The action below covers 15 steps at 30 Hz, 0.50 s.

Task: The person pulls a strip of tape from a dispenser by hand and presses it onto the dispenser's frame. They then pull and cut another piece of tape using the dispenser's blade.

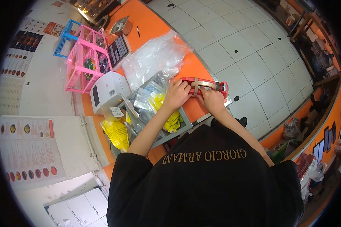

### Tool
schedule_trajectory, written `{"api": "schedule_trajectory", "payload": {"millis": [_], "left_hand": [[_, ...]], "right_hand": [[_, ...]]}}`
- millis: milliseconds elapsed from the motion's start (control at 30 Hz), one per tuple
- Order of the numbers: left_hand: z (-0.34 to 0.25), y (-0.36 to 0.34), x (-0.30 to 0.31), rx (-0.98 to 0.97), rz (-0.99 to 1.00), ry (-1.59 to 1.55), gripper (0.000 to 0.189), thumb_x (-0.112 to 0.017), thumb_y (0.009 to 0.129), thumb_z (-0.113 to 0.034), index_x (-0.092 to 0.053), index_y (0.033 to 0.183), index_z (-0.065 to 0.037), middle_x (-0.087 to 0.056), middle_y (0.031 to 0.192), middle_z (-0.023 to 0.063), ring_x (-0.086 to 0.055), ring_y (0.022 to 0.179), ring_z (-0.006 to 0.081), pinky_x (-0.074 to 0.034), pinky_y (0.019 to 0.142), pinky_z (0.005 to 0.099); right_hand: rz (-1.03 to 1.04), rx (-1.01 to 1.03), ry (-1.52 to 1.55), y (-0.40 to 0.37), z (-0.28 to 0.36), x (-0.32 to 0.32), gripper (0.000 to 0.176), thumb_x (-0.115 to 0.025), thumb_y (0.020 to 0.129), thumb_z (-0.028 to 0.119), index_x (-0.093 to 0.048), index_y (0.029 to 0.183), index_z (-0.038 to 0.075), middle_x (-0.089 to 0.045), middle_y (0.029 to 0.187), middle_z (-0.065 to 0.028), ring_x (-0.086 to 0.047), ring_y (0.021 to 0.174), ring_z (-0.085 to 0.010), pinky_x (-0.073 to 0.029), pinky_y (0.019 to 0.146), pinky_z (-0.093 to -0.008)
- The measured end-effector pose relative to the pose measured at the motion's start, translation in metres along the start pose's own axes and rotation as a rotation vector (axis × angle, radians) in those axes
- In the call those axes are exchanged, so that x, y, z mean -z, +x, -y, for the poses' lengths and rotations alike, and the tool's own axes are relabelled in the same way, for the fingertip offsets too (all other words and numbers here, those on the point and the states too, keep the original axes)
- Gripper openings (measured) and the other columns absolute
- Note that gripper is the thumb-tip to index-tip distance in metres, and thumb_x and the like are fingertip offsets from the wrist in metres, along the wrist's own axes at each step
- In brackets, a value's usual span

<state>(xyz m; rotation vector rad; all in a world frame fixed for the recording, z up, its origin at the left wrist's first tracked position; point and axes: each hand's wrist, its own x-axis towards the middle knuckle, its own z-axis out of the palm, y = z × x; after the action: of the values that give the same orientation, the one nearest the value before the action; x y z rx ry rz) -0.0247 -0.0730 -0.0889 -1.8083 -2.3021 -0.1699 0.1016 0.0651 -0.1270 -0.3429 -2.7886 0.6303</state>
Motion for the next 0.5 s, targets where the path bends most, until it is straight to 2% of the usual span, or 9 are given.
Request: {"api": "schedule_trajectory", "payload": {"millis": [67, 300, 500], "left_hand": [[0.0043, -0.0001, -0.0022, -0.033, 0.004, -0.042, 0.03, -0.073, 0.067, -0.025, -0.061, 0.089, -0.008, -0.055, 0.09, 0.0051, -0.052, 0.093, 0.0255, -0.042, 0.084, 0.0417], [0.0045, -0.0008, -0.0012, -0.038, 0.003, -0.071, 0.03, -0.073, 0.068, -0.023, -0.062, 0.09, -0.007, -0.055, 0.091, 0.006, -0.052, 0.094, 0.0258, -0.042, 0.085, 0.0419], [-0.0019, 0.0014, -0.0006, 0.022, 0.022, -0.006, 0.034, -0.073, 0.068, -0.026, -0.062, 0.093, -0.007, -0.054, 0.093, 0.006, -0.05, 0.096, 0.0259, -0.04, 0.087, 0.0435]], "right_hand": [[-0.059, 0.01, -0.01, 0.0005, -0.0007, -0.0003, 0.036, -0.071, 0.076, 0.03, -0.061, 0.1, 0.006, -0.063, 0.062, -0.0092, -0.063, 0.053, -0.0259, -0.05, 0.049, -0.0359], [-0.081, 0.004, -0.008, -0.0014, -0.0008, -0.0031, 0.036, -0.071, 0.076, 0.03, -0.061, 0.1, 0.005, -0.063, 0.061, -0.0094, -0.063, 0.053, -0.0262, -0.051, 0.049, -0.036], [-0.017, -0.017, -0.059, 0.0014, 0.0064, 0.0017, 0.033, -0.068, 0.078, 0.028, -0.061, 0.102, 0.005, -0.064, 0.061, -0.0102, -0.065, 0.055, -0.0256, -0.053, 0.05, -0.0361]]}}
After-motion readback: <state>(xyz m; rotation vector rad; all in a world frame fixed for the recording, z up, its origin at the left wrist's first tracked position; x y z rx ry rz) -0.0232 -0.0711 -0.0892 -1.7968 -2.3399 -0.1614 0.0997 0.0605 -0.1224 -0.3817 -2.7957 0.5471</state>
